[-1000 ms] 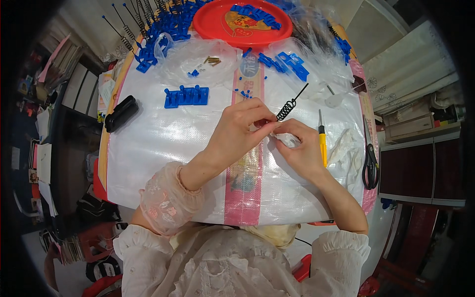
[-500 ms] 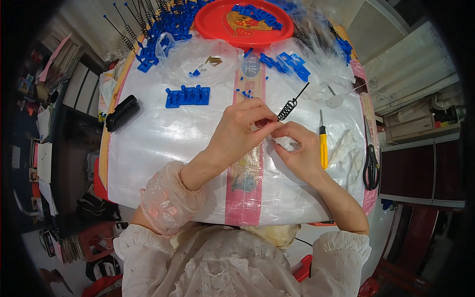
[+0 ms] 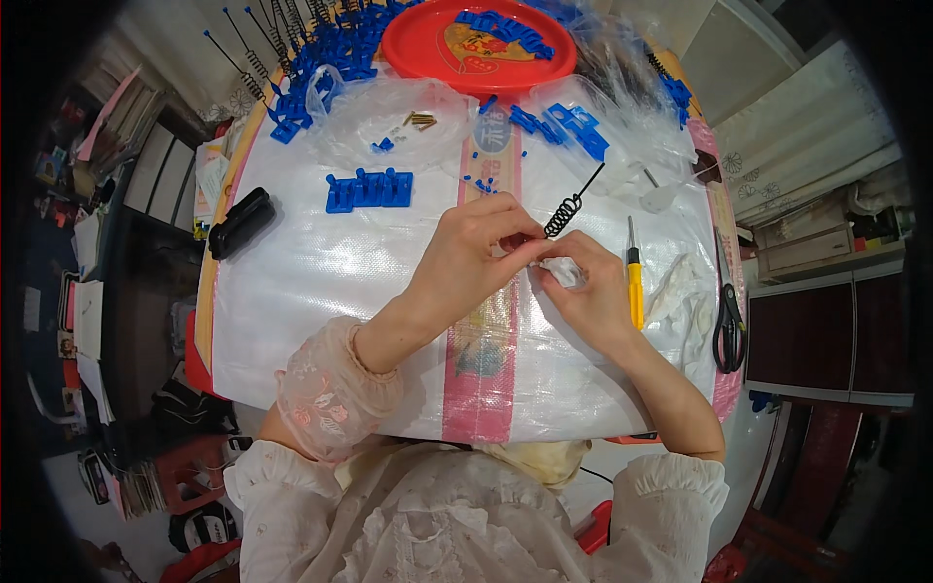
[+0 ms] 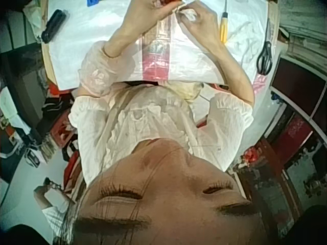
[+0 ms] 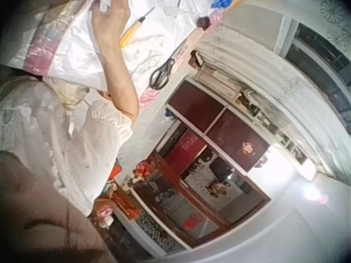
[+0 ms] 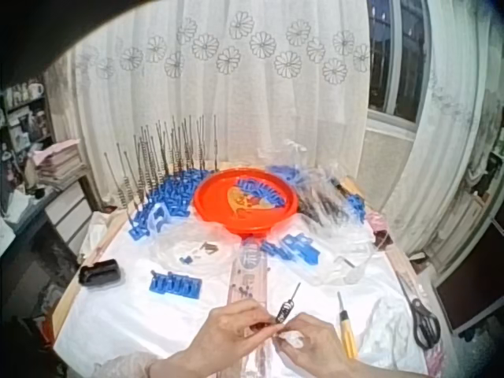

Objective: Assembling small mechanical components including springs, rods, and plastic housings using a screwdriver.

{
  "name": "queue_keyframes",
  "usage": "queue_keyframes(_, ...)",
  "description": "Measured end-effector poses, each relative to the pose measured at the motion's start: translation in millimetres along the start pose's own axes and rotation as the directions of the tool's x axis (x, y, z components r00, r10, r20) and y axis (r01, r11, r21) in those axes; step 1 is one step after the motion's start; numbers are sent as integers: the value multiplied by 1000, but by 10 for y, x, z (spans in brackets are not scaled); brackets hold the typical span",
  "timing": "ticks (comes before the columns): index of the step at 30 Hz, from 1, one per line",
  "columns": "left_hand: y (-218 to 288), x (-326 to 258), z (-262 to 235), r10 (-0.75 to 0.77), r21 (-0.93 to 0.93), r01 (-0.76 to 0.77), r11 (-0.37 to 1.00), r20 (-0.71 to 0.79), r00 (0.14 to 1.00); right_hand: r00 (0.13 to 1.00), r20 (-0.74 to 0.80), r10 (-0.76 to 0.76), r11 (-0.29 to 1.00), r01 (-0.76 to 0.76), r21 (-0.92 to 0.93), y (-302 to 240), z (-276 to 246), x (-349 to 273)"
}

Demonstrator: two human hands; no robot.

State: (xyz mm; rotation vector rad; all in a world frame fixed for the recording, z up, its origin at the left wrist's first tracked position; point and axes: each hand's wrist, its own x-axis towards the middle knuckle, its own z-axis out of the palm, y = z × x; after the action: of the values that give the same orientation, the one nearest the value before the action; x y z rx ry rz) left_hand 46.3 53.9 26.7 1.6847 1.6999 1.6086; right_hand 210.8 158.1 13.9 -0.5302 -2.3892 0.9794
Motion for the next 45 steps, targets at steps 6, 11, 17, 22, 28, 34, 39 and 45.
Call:
queue_keyframes(6, 4, -4, -5, -13, -6, 13, 1000, 7, 1000, 1000, -13, 19, 999, -18, 42, 10, -43, 14)
queue_keyframes(11, 23, 2, -3, -23, -14, 23, 1000, 13, 1000, 999, 34, 17, 997, -20, 79, 18, 22, 13)
queue_keyframes(17, 10, -3, -3, -11, -4, 11, 1000, 0, 1000, 1000, 17, 12, 998, -13, 68, 13, -21, 8)
queue_keyframes(22, 18, 5, -5, 0, 9, 0, 1000, 3, 1000, 998, 54, 28, 995, -33, 96, 18, 3, -8)
queue_keyframes(28, 12, 3, -17, -17, 9, 17, 1000, 1, 1000, 998, 59, 21, 990, -29, 139, 9, -33, -9)
queue_keyframes(34, 16, -11, 4, -21, 12, 21, 1000, -5, 1000, 995, 68, 68, 985, -78, 153, -7, -47, -4)
queue_keyframes(39, 13, -5, -10, -14, 9, 14, 1000, 3, 1000, 996, 22, 82, 990, -84, 109, 5, -7, -9)
queue_keyframes(45, 18, -11, -10, -11, 10, 11, 1000, -1, 1000, 993, -43, 112, 993, -113, -23, 40, -57, -11)
